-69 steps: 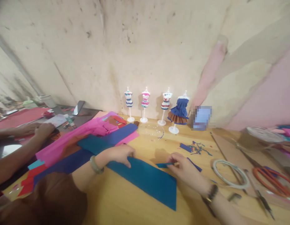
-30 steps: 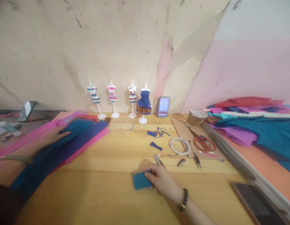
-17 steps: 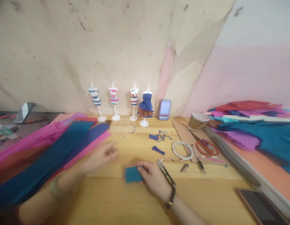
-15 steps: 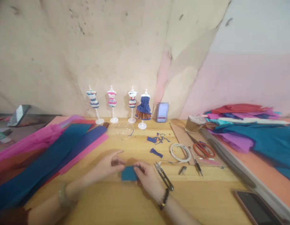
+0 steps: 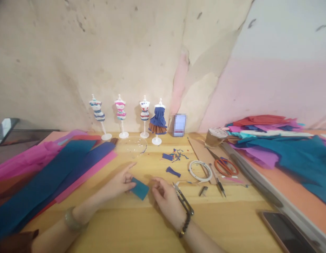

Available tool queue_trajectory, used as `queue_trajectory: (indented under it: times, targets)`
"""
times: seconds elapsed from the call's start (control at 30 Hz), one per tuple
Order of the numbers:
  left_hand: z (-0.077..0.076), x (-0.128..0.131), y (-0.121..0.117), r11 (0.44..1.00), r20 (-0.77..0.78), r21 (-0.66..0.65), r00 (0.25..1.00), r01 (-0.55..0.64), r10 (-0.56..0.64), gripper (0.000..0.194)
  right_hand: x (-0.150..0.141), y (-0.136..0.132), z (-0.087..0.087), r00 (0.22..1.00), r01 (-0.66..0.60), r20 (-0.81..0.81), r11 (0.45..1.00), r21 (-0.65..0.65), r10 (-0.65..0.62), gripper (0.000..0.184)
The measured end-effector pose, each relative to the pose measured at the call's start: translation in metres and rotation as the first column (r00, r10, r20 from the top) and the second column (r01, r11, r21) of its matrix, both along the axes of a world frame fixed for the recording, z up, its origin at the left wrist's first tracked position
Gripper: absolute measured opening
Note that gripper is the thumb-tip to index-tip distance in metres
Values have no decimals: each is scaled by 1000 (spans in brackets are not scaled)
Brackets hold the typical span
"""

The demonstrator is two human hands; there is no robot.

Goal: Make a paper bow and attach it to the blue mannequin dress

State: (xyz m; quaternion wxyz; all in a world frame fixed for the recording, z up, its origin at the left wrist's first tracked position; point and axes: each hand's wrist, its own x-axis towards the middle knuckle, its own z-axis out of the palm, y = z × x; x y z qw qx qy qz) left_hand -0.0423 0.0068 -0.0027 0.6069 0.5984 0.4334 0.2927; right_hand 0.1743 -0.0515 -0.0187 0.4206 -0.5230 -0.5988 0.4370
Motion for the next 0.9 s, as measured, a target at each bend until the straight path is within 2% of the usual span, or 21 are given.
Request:
queue_trajectory:
  times: [0.07, 0.17, 0.3, 0.4, 0.57, 0.67, 0.73, 0.77, 0.83, 0.9]
  targets:
    - [2, -4, 2, 996, -5, -28, 996, 89, -89, 100, 3, -3, 0, 978, -71, 205, 977, 202, 28, 36]
    - [6, -10, 4, 983, -13, -47, 983, 180, -181, 98, 3, -8, 1, 892, -268, 448, 872, 410, 63, 47]
    - [7, -11, 4, 963, -81, 10, 960, 271, -269, 91, -1, -12, 3, 806, -416, 591, 743, 524, 35, 28]
    - [5, -8, 1, 955, -112, 47, 951, 294, -288, 85, -4, -15, 6, 785, -458, 619, 686, 566, 14, 18]
    - [-5, 2, -3, 981, -73, 127, 987, 149, -141, 74, -5, -15, 10, 769, -470, 639, 673, 571, -5, 16]
    - [-5, 5, -5, 955, -203, 295, 979, 33, 29, 62, -2, -13, 8, 759, -442, 651, 709, 549, -31, 17]
    - [1, 7, -8, 870, -319, 494, 930, -1, 182, 47, 1, -10, 6, 750, -410, 659, 745, 526, -52, 18]
    - [5, 8, -11, 814, -363, 580, 903, 27, 229, 38, 3, -8, 4, 749, -394, 660, 762, 514, -57, 18]
    - [15, 12, -18, 725, -433, 670, 877, 159, 208, 21, 6, -6, 1, 756, -370, 653, 789, 489, -50, 18]
    - [23, 16, -25, 677, -532, 661, 839, 326, 116, 23, 8, -4, 0, 771, -358, 636, 809, 466, -25, 18]
